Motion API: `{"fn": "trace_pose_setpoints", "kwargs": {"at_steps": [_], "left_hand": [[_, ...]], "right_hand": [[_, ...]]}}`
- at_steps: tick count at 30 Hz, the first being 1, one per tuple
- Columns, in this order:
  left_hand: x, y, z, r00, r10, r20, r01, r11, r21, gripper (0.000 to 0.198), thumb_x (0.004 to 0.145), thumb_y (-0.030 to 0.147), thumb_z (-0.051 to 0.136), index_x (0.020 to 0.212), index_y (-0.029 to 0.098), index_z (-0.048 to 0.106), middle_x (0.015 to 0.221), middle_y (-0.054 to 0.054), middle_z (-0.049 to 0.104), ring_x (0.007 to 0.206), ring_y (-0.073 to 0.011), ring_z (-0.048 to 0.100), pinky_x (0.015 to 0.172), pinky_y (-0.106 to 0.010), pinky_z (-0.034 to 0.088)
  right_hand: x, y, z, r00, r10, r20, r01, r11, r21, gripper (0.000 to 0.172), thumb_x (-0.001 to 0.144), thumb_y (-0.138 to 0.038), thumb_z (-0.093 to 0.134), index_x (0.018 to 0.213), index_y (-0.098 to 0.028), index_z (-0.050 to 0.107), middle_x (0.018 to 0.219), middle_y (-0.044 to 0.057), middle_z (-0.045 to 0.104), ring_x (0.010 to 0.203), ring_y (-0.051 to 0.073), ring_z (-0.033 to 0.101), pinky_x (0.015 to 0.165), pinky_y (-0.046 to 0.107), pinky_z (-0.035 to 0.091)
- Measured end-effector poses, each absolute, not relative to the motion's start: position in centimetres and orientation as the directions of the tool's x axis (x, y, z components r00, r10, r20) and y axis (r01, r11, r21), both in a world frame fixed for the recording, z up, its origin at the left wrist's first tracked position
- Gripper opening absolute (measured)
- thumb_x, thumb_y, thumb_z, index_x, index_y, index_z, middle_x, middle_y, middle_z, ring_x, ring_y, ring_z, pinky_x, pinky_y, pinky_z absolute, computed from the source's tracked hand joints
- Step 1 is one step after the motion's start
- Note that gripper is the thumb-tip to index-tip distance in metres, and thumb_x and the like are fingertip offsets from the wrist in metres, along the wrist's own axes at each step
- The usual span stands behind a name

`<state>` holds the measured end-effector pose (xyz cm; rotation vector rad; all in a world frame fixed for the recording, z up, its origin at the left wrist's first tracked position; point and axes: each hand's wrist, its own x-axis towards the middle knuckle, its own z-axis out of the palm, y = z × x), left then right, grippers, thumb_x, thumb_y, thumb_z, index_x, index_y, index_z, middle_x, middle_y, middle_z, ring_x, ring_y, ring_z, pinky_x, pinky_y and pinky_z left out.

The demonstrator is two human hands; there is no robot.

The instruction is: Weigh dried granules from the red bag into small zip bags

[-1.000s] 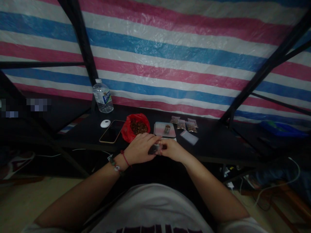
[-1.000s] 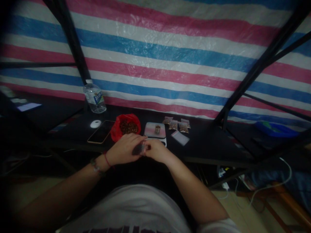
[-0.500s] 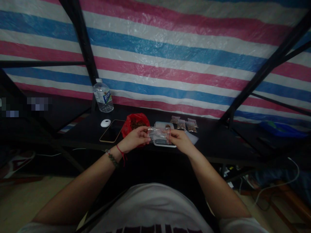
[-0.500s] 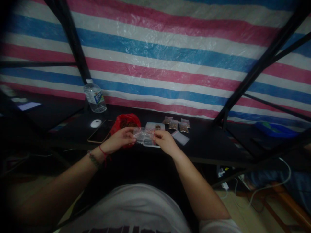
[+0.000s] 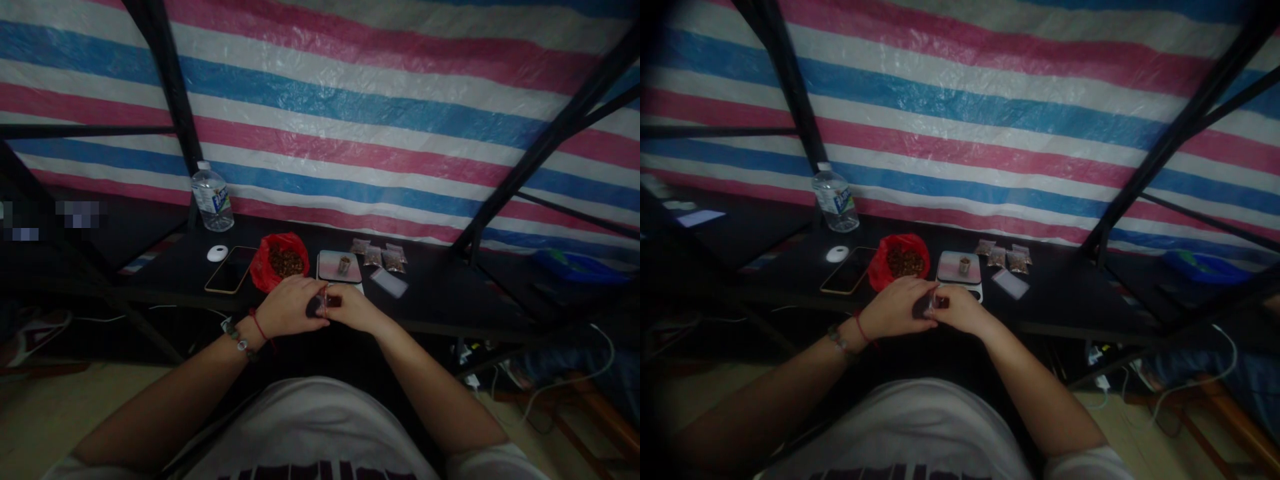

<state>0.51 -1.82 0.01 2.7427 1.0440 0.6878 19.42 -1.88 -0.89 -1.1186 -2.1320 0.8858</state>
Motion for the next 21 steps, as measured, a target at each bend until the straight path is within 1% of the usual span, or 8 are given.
{"fn": "trace_pose_setpoints", "kwargs": {"at_steps": [2, 6, 10, 13, 15, 17, 19, 21], "left_hand": [[0.4, -1.7, 0.0, 0.662, 0.661, 0.354, 0.6, -0.75, 0.278, 0.064, 0.067, 0.049, 0.072, 0.12, 0.018, 0.054, 0.114, -0.011, 0.064, 0.106, -0.0282, 0.059, 0.094, -0.042, 0.044], [0.2, -1.4, -0.1, 0.646, 0.674, 0.358, 0.605, -0.738, 0.298, 0.064, 0.071, 0.05, 0.069, 0.123, 0.018, 0.052, 0.117, -0.012, 0.062, 0.108, -0.0279, 0.059, 0.094, -0.041, 0.044], [0.3, -1.4, -0.1, 0.634, 0.684, 0.361, 0.604, -0.729, 0.321, 0.054, 0.073, 0.046, 0.066, 0.119, 0.019, 0.055, 0.113, -0.011, 0.063, 0.104, -0.027, 0.06, 0.092, -0.039, 0.045], [0.4, -1.4, -0.2, 0.625, 0.691, 0.364, 0.599, -0.723, 0.344, 0.047, 0.073, 0.042, 0.066, 0.113, 0.018, 0.057, 0.107, -0.01, 0.064, 0.098, -0.0256, 0.061, 0.087, -0.037, 0.047], [0.3, -1.2, -0.3, 0.601, 0.707, 0.373, 0.607, -0.707, 0.363, 0.044, 0.073, 0.04, 0.065, 0.11, 0.018, 0.058, 0.104, -0.009, 0.064, 0.096, -0.0247, 0.061, 0.085, -0.036, 0.048], [0.2, -1.0, -0.5, 0.574, 0.725, 0.381, 0.615, -0.689, 0.384, 0.041, 0.073, 0.038, 0.065, 0.109, 0.018, 0.058, 0.104, -0.008, 0.064, 0.094, -0.024, 0.061, 0.084, -0.035, 0.049], [0.2, -0.9, -0.7, 0.549, 0.741, 0.387, 0.62, -0.672, 0.406, 0.039, 0.073, 0.037, 0.065, 0.107, 0.019, 0.058, 0.102, -0.007, 0.065, 0.092, -0.0232, 0.062, 0.083, -0.034, 0.049], [0.2, -0.9, -0.8, 0.523, 0.756, 0.394, 0.622, -0.655, 0.43, 0.039, 0.074, 0.036, 0.064, 0.108, 0.019, 0.058, 0.102, -0.007, 0.065, 0.092, -0.0229, 0.062, 0.083, -0.034, 0.049]], "right_hand": [[19.4, -1.8, -1.1, -0.479, 0.858, 0.185, 0.493, 0.437, -0.752, 0.011, 0.073, -0.022, 0.071, 0.083, -0.017, 0.069, 0.08, 0.002, 0.069, 0.073, 0.016, 0.06, 0.069, 0.026, 0.046], [19.4, -1.7, -1.2, -0.52, 0.83, 0.202, 0.486, 0.482, -0.729, 0.008, 0.082, -0.021, 0.061, 0.082, -0.017, 0.068, 0.079, 0.001, 0.067, 0.072, 0.014, 0.059, 0.069, 0.026, 0.044], [19.5, -1.7, -0.9, -0.607, 0.771, 0.192, 0.447, 0.531, -0.72, 0.024, 0.088, -0.021, 0.052, 0.069, -0.018, 0.066, 0.073, 0.0, 0.065, 0.071, 0.014, 0.059, 0.071, 0.025, 0.044], [20.2, -1.2, -0.7, -0.59, 0.772, 0.239, 0.404, 0.538, -0.74, 0.023, 0.088, -0.028, 0.053, 0.075, -0.019, 0.069, 0.083, 0.002, 0.068, 0.081, 0.016, 0.062, 0.078, 0.028, 0.046], [21.0, -0.1, -0.9, -0.484, 0.818, 0.311, 0.423, 0.529, -0.736, 0.022, 0.088, -0.032, 0.054, 0.084, -0.02, 0.072, 0.094, 0.005, 0.069, 0.091, 0.018, 0.062, 0.084, 0.031, 0.047], [22.2, 1.6, -1.5, -0.307, 0.862, 0.402, 0.514, 0.506, -0.692, 0.022, 0.084, -0.033, 0.059, 0.096, -0.019, 0.071, 0.106, 0.008, 0.067, 0.102, 0.021, 0.059, 0.091, 0.035, 0.045], [23.4, 3.7, -2.4, -0.13, 0.872, 0.471, 0.662, 0.43, -0.614, 0.039, 0.076, -0.031, 0.066, 0.113, -0.018, 0.065, 0.119, 0.011, 0.062, 0.114, 0.024, 0.054, 0.099, 0.04, 0.04], [24.6, 5.8, -3.3, -0.026, 0.88, 0.474, 0.776, 0.316, -0.545, 0.058, 0.07, -0.032, 0.071, 0.123, -0.015, 0.058, 0.127, 0.015, 0.057, 0.121, 0.028, 0.049, 0.105, 0.045, 0.034]]}}
